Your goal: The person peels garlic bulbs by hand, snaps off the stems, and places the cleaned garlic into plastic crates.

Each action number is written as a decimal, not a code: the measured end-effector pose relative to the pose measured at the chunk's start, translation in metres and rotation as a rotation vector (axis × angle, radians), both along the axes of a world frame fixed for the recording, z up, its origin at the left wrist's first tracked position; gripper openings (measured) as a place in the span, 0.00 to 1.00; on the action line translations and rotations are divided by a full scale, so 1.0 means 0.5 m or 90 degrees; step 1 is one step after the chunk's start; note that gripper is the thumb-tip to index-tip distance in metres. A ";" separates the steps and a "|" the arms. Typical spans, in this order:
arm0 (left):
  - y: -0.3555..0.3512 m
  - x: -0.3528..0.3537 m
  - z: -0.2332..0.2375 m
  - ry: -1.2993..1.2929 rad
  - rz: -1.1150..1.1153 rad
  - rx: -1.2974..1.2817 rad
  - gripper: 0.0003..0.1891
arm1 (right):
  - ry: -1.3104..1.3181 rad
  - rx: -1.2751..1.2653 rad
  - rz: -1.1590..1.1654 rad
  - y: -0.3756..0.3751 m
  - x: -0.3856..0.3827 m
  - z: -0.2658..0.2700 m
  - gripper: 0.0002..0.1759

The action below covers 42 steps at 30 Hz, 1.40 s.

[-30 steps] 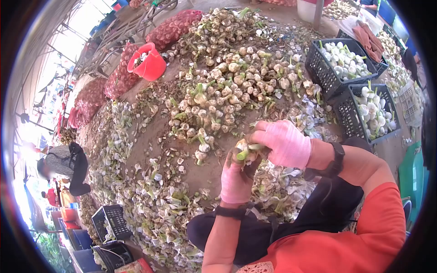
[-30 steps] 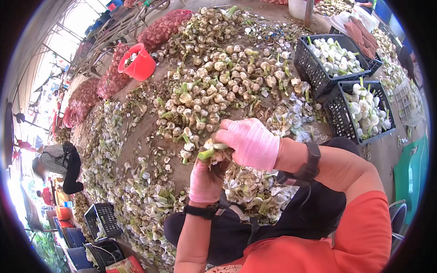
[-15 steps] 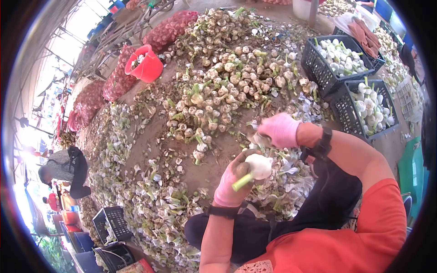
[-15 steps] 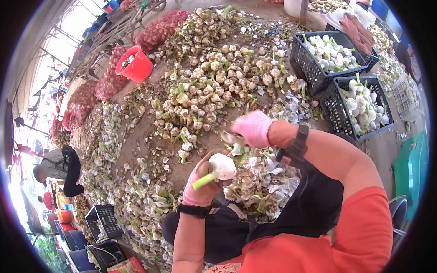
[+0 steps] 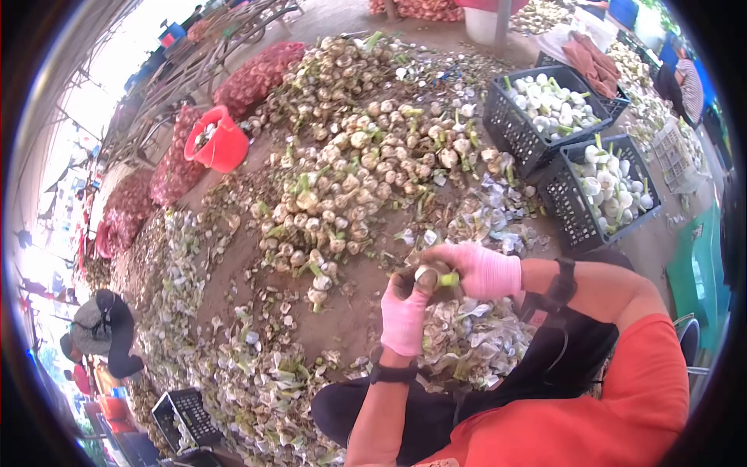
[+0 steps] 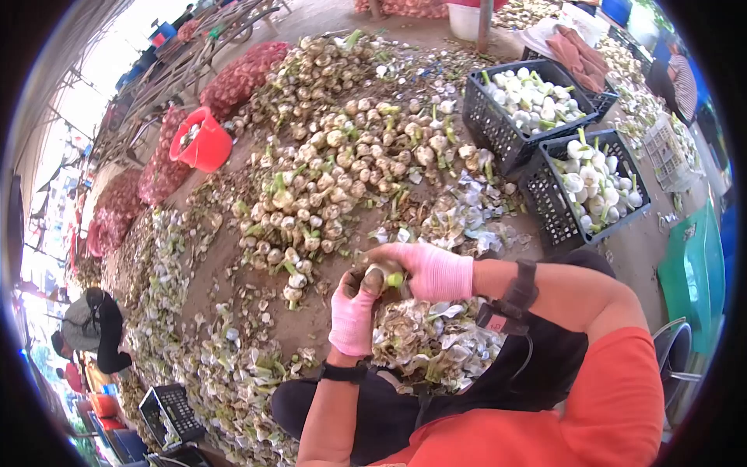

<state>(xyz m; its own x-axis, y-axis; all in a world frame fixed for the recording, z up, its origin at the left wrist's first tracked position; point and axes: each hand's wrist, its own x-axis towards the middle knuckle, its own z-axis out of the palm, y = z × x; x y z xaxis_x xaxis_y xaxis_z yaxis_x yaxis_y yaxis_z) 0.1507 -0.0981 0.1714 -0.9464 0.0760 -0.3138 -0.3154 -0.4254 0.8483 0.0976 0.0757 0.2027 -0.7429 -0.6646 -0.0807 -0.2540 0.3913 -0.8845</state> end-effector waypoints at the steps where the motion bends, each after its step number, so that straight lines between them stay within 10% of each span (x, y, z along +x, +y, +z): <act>1: 0.017 -0.006 0.001 -0.033 0.025 0.064 0.21 | -0.035 -0.007 -0.025 0.012 -0.021 0.001 0.34; 7: 0.037 -0.035 0.029 -0.020 0.029 0.044 0.16 | -0.488 -0.404 -0.352 0.269 -0.227 -0.064 0.12; 9: 0.049 -0.042 0.020 -0.041 -0.001 0.043 0.16 | 0.340 -0.088 -0.177 0.431 -0.341 -0.158 0.09; 11: 0.068 -0.056 0.020 -0.083 -0.039 0.032 0.16 | -0.388 -0.726 -0.632 0.478 -0.352 -0.079 0.10; 15: 0.100 -0.090 -0.001 -0.125 -0.085 0.016 0.18 | -0.316 -0.677 -0.711 0.575 -0.389 -0.137 0.08; 17: 0.115 -0.110 -0.011 -0.162 -0.086 -0.001 0.19 | 0.279 0.209 -0.347 0.558 -0.379 -0.175 0.08; 19: 0.123 -0.125 -0.030 -0.182 -0.084 -0.008 0.19 | -0.343 -0.280 -0.626 0.479 -0.400 -0.171 0.09; 24: 0.125 -0.150 -0.091 -0.252 -0.108 -0.111 0.19 | -0.001 0.409 -0.587 0.456 -0.518 -0.403 0.33; 27: 0.114 -0.165 -0.140 -0.309 -0.112 -0.161 0.19 | 0.016 0.468 -0.675 0.443 -0.552 -0.495 0.29; 31: 0.111 -0.200 -0.200 -0.367 -0.139 -0.218 0.20 | 0.132 0.537 -0.414 0.380 -0.489 -0.502 0.20; 42: 0.276 -0.348 -0.317 -0.126 -0.172 -0.080 0.35 | 0.016 -0.193 -0.512 0.281 -0.238 -0.384 0.22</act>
<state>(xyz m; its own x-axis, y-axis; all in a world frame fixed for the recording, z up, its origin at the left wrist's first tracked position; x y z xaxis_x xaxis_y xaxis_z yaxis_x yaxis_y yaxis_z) -0.0233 0.0401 0.0128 -0.8177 0.2640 -0.5115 -0.5653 -0.2009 0.8001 -0.0212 0.2162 0.0107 -0.9966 0.0737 0.0375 -0.0214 0.2085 -0.9778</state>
